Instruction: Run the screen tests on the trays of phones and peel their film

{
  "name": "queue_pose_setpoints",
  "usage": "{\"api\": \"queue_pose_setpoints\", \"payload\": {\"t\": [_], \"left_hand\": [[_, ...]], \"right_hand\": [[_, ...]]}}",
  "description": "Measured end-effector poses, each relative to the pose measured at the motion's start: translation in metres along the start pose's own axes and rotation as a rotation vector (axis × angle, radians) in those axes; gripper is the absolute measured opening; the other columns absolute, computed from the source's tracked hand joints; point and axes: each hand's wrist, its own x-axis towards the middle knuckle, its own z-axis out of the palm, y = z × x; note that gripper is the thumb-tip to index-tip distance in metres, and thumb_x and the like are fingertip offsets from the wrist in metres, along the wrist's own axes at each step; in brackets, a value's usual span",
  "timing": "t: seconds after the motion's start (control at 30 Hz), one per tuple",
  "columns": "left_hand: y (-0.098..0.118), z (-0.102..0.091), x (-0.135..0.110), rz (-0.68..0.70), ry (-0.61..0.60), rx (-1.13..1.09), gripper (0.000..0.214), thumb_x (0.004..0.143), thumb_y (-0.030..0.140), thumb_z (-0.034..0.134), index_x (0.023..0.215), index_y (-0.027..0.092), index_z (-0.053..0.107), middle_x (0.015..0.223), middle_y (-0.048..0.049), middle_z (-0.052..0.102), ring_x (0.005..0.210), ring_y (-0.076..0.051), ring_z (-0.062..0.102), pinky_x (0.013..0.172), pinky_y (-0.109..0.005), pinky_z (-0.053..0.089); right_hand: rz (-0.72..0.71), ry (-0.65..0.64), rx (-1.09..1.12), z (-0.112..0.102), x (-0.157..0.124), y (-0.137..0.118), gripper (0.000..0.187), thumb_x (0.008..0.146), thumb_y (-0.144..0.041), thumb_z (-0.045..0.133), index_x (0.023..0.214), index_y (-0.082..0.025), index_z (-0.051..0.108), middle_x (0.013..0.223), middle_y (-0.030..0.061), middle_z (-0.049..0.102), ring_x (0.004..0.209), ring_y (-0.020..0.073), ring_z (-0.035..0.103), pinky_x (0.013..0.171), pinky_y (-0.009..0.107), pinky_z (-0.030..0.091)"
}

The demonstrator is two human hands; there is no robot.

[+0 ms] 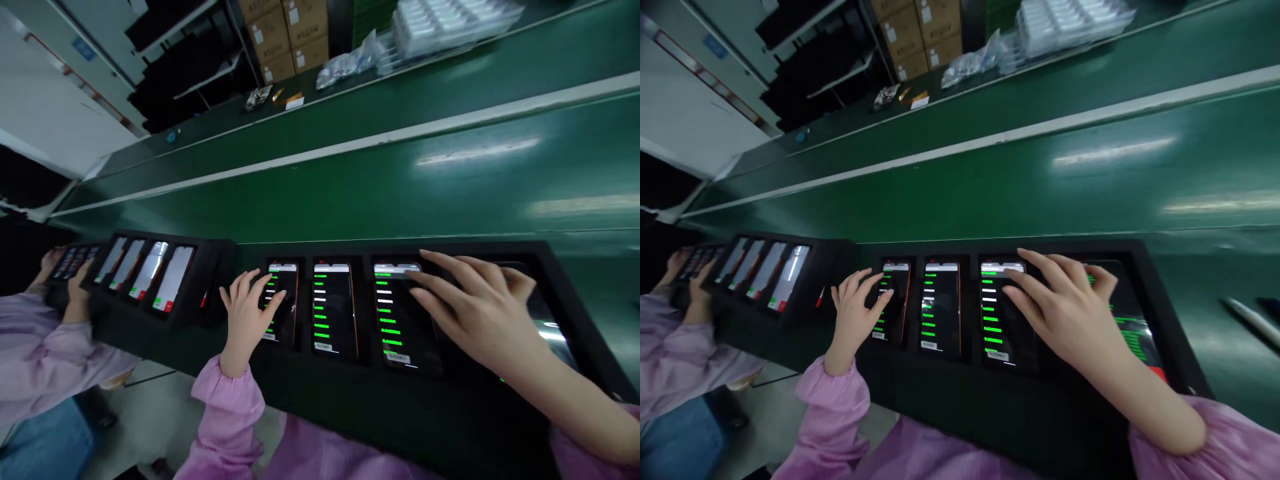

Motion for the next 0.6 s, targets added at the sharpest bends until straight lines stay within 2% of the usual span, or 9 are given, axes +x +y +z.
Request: {"api": "queue_pose_setpoints", "payload": {"t": [0.13,0.3,0.43,0.53,0.6], "left_hand": [[-0.013,0.003,0.001,-0.049,0.017,0.002,0.038,0.102,0.045,0.064,0.137,0.03,0.069,0.15,-0.0136,0.061,0.147,-0.037,0.049,0.124,-0.085,0.019],[-0.012,0.011,0.004,-0.065,0.019,-0.006,0.043,0.102,0.048,0.063,0.141,0.031,0.067,0.153,-0.0138,0.058,0.148,-0.038,0.047,0.123,-0.085,0.019],[-0.012,0.013,0.003,-0.047,-0.006,0.006,0.039,0.103,0.048,0.062,0.138,0.034,0.07,0.154,-0.0125,0.057,0.148,-0.037,0.047,0.123,-0.086,0.017],[-0.01,0.009,-0.004,-0.038,-0.021,0.007,0.035,0.104,0.047,0.061,0.134,0.033,0.073,0.156,-0.0131,0.056,0.149,-0.04,0.045,0.12,-0.09,0.015],[-0.004,0.003,-0.016,-0.049,0.008,0.009,0.042,0.105,0.049,0.059,0.142,0.031,0.068,0.158,-0.0155,0.053,0.148,-0.042,0.045,0.118,-0.092,0.016]], "right_hand": [[0.048,0.014,0.045,-0.007,-0.001,0.001,0.04,0.113,-0.046,0.042,0.12,-0.028,0.076,0.139,0.0104,0.07,0.117,0.0405,0.065,0.096,0.063,0.04],[0.044,0.034,0.019,-0.019,-0.015,-0.002,0.039,0.113,-0.043,0.039,0.121,-0.024,0.072,0.133,0.0147,0.071,0.115,0.0456,0.066,0.089,0.066,0.041],[0.086,0.012,0.008,-0.03,-0.028,0.003,0.036,0.112,-0.042,0.038,0.124,-0.026,0.068,0.131,0.0148,0.071,0.114,0.0465,0.066,0.088,0.068,0.042],[0.15,-0.007,0.017,-0.035,-0.041,0.009,0.032,0.111,-0.04,0.041,0.124,-0.029,0.068,0.129,0.0136,0.072,0.113,0.0457,0.066,0.088,0.068,0.044],[0.231,-0.026,-0.015,-0.038,-0.056,0.007,0.034,0.11,-0.043,0.041,0.13,-0.03,0.067,0.134,0.0148,0.07,0.117,0.0486,0.064,0.086,0.07,0.045]]}}
